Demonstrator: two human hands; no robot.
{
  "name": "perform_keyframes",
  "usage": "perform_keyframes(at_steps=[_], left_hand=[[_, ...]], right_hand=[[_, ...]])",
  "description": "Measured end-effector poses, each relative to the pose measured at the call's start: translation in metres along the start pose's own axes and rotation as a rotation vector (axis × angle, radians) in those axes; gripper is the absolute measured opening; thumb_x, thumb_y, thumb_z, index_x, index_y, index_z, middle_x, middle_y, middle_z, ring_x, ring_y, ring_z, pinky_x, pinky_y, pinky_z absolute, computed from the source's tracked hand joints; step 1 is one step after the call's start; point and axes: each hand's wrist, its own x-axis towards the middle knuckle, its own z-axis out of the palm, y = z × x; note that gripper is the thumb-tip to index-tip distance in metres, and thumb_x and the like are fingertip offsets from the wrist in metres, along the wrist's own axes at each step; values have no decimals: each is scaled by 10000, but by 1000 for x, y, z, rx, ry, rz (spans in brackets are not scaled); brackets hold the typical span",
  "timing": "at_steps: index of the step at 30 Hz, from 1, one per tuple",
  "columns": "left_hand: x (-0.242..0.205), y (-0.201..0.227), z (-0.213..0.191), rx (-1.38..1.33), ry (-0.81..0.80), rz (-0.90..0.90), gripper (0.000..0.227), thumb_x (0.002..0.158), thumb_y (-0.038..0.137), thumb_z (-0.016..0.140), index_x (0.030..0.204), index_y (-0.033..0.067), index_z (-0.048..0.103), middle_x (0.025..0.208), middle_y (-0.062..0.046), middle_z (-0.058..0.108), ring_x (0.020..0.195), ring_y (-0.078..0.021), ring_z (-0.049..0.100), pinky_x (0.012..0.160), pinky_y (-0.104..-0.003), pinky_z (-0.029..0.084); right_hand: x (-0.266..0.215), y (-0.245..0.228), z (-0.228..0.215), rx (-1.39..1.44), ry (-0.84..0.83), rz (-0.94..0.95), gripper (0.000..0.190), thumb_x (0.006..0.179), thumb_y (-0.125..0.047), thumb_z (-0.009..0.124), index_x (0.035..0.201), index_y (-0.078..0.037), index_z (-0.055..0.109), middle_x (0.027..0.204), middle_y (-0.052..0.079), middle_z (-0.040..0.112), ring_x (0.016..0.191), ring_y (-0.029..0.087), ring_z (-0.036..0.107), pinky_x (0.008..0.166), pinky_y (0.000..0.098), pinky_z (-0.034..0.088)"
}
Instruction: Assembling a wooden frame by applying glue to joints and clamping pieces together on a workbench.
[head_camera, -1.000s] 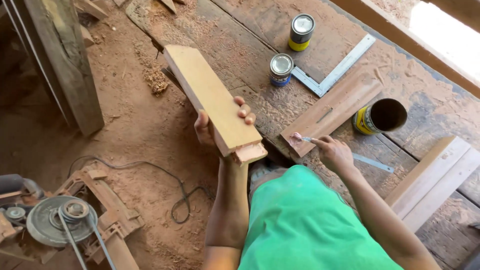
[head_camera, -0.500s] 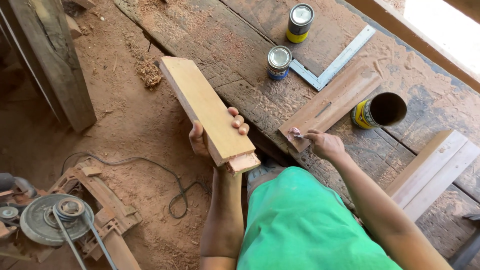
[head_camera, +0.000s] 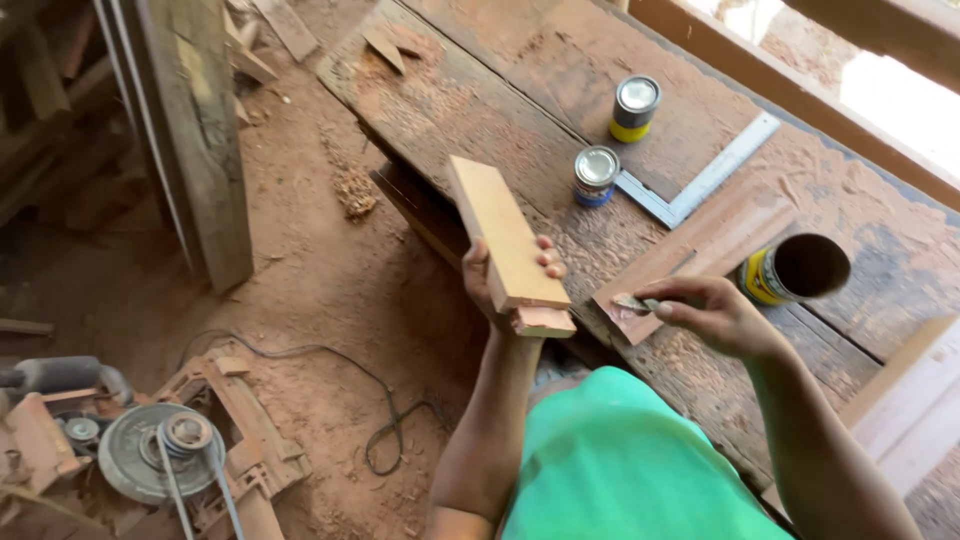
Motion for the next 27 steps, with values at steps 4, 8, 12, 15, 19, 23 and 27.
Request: perform_keyframes(at_steps=[4,8,12,15,19,23,27], left_hand=[[3,-21,11,-133,40,-42,771,817,592,679,1160,-75,502,1056,-220,564,873,-340,562,795,-436,499],[6,-27,16,-130,-50,-156,846,793,637,695,1213,-65,477,980,-182,509,880,-321,536,820,-423,485],[8,-33,5,-153,-115,-212,846,813,665,666,1232,-44,469,998,-142,480,951,-309,518,822,-444,511],[21,-28,-24,-137,-161,-276,869,823,696,641,1261,-31,456,1028,-132,463,984,-297,504,789,-495,514],[20,-31,-33,-105,-135,-323,853,869,717,610,1263,-25,460,1040,-138,464,998,-291,493,732,-553,542],[13,-37,-7,86,92,-194,800,839,719,617,1142,-20,591,920,-116,561,858,-274,591,705,-456,531],[-4,-50,34,99,169,-55,703,838,619,628,1072,-44,595,792,-139,598,654,-262,608,621,-355,535]], right_hand=[[4,-38,53,-537,378,-450,403,715,-47,883,1111,-82,814,871,95,722,663,217,677,607,330,559],[1,-55,62,-748,424,-636,241,751,-103,863,987,-143,833,850,26,747,625,191,672,629,339,550],[-3,-67,69,-957,442,-737,160,813,-121,817,961,-180,820,836,4,739,648,205,666,628,321,499],[-2,-66,65,-1066,462,-852,119,843,-83,793,927,-166,807,820,22,726,643,224,653,639,324,471],[0,-63,51,-1198,451,-920,83,882,-118,784,844,-190,767,815,6,717,674,217,664,672,324,464],[4,-82,54,-1237,412,-918,93,888,-118,767,827,-184,745,818,10,712,681,219,664,674,323,461],[3,-97,53,-1156,443,-834,83,889,-63,795,931,-129,769,853,30,731,661,173,621,648,308,432]])
